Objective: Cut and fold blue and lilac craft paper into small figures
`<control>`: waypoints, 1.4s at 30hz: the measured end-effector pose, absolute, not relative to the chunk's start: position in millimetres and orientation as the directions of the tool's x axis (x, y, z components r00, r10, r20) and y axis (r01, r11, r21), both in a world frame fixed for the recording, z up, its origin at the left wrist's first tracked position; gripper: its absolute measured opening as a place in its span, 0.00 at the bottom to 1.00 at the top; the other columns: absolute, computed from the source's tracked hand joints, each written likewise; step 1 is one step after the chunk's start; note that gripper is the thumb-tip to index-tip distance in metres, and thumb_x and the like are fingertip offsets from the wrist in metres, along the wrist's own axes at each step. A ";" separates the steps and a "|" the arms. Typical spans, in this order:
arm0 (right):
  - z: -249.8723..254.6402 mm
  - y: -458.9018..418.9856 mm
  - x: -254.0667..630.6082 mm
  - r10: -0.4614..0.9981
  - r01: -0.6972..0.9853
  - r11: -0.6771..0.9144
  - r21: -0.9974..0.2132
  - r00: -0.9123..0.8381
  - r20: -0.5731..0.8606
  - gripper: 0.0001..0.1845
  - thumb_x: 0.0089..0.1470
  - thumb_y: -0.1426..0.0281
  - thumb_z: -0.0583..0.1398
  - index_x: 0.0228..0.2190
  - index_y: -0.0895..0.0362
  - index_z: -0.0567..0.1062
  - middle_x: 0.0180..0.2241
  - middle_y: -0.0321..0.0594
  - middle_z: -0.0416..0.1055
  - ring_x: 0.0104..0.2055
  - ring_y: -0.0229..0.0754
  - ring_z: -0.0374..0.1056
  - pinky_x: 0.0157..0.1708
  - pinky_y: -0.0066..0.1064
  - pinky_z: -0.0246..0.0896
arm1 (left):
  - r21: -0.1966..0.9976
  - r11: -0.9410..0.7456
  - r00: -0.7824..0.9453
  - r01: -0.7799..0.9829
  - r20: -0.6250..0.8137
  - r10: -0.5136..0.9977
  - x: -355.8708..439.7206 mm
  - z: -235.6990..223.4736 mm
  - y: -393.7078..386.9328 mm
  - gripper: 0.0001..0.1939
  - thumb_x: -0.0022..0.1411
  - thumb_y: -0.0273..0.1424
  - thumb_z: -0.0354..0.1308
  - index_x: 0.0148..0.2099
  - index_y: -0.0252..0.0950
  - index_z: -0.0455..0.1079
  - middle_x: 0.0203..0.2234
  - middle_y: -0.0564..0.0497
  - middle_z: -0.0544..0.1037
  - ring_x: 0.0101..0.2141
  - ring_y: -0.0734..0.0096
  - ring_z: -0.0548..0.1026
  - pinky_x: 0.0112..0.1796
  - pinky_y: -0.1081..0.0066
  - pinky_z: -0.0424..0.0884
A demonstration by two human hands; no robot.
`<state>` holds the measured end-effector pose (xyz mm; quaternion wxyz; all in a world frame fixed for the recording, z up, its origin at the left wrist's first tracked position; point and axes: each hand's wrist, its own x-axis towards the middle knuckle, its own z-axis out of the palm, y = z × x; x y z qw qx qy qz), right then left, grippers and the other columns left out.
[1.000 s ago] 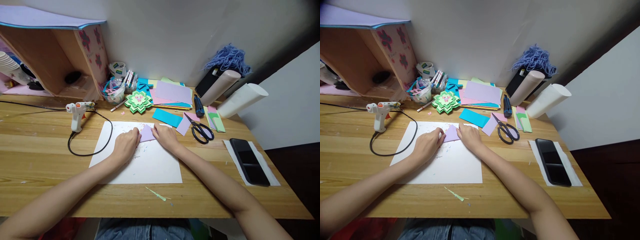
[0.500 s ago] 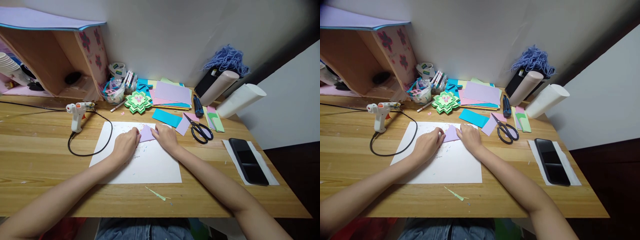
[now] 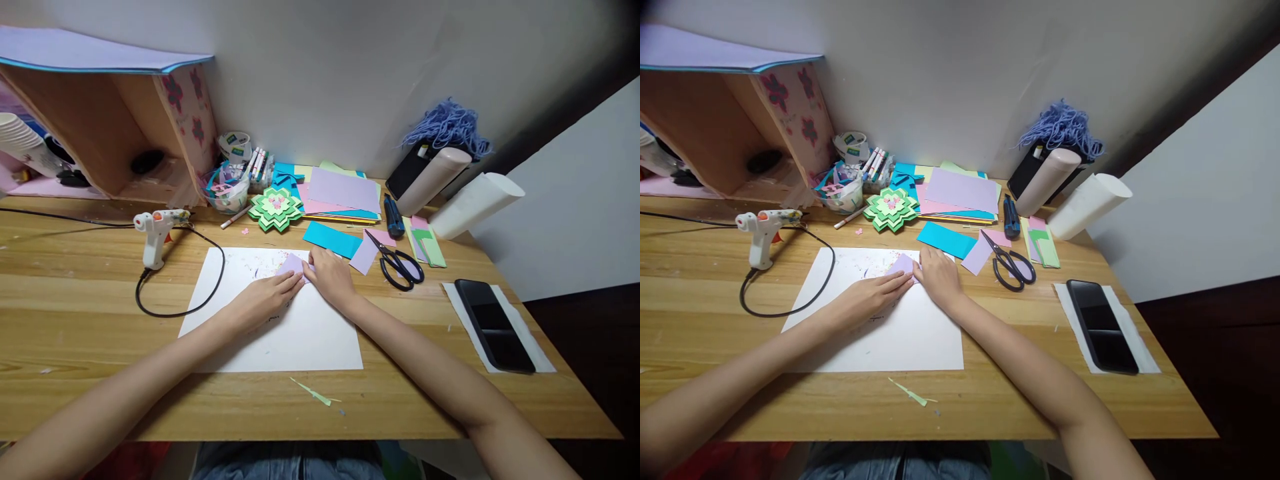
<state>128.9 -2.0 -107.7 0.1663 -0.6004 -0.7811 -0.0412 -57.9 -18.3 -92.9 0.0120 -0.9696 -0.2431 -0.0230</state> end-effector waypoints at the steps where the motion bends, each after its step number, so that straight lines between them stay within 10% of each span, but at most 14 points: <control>1: -108.0 -1.7 128.9 0.924 0.953 0.275 -0.130 -0.225 0.309 0.07 0.57 0.67 0.54 0.29 0.56 0.66 0.29 0.40 0.72 0.34 0.42 0.66 0.30 0.31 0.51 | -0.029 -0.876 0.877 0.481 0.034 0.480 -57.8 -93.3 -20.6 0.26 0.58 0.16 0.41 0.59 0.28 0.57 0.56 0.39 0.65 0.56 0.62 0.62 0.49 0.64 0.68; 12: -107.5 -0.8 130.9 0.875 0.927 0.369 -0.062 -0.324 0.361 0.06 0.57 0.72 0.53 0.34 0.58 0.70 0.34 0.45 0.70 0.39 0.46 0.61 0.36 0.35 0.54 | -0.249 -0.660 0.650 0.708 -0.134 0.748 -44.7 -68.6 -54.0 0.22 0.53 0.09 0.45 0.49 0.15 0.68 0.44 0.21 0.71 0.43 0.49 0.74 0.28 0.70 0.75; 20: -98.8 -5.0 155.4 0.294 0.339 0.937 0.080 -0.893 0.342 0.12 0.61 0.76 0.49 0.39 0.60 0.71 0.36 0.41 0.72 0.38 0.40 0.63 0.38 0.31 0.59 | -0.383 -0.697 0.714 0.606 -0.124 0.689 -48.0 -70.5 -54.0 0.23 0.54 0.10 0.41 0.50 0.15 0.68 0.45 0.22 0.70 0.39 0.54 0.76 0.26 0.70 0.71; 31: -101.7 -15.1 202.7 0.525 0.558 0.829 -0.043 -0.749 0.403 0.13 0.59 0.77 0.49 0.32 0.59 0.73 0.37 0.42 0.74 0.39 0.41 0.64 0.34 0.31 0.64 | -0.531 -0.610 0.666 0.589 -0.110 0.738 -45.9 -66.6 -62.1 0.22 0.49 0.06 0.41 0.42 0.13 0.72 0.26 0.33 0.77 0.24 0.65 0.74 0.19 0.74 0.62; 42: -113.1 -32.5 191.6 0.668 0.755 0.652 0.061 -0.611 0.425 0.15 0.58 0.80 0.49 0.26 0.59 0.72 0.31 0.45 0.72 0.38 0.44 0.63 0.36 0.35 0.61 | -0.486 -0.515 0.599 0.706 0.023 0.800 -42.7 -88.2 -74.4 0.19 0.54 0.13 0.43 0.43 0.13 0.71 0.37 0.22 0.75 0.31 0.55 0.75 0.26 0.67 0.65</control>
